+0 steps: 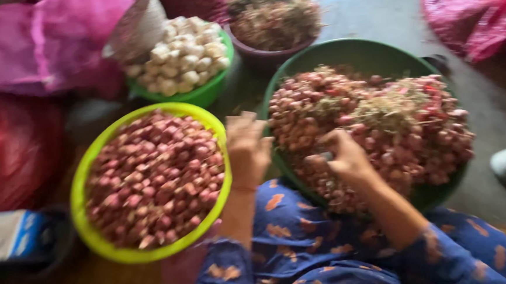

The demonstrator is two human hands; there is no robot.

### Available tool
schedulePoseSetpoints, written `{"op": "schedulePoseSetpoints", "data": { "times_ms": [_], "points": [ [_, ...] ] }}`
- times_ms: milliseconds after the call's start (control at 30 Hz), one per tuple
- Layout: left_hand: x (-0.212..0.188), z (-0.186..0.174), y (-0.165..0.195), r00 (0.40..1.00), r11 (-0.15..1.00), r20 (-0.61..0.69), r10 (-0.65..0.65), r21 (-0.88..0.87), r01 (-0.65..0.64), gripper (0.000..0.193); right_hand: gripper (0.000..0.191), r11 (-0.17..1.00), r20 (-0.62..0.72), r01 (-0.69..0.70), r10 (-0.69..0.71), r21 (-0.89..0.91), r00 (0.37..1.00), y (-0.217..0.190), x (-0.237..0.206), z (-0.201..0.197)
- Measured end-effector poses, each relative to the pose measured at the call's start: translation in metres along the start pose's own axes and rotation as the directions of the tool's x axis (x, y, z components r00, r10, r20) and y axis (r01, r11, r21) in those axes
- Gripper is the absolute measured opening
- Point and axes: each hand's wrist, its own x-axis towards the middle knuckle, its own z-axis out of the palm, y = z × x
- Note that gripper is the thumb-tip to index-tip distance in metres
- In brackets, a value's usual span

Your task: The person sits on the floor and trims dried roots and stems from harvested shallots using scissors, holding each bulb cluster in one hand and cutting with the other. Trimmed shallots are placed into a yellow basin beside them, and cut-off root waste accumulates in a separate bowl.

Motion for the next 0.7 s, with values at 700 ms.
{"op": "schedulePoseSetpoints", "data": {
  "times_ms": [700],
  "points": [
    [0.015,0.143,0.072,0.777,0.363,0.622,-0.095,-0.706,0.609,0.019,0.05,0.847,0.308,-0.504,0.441,0.167,0.843,0.093,-0.009,-0.087]
  ]
}}
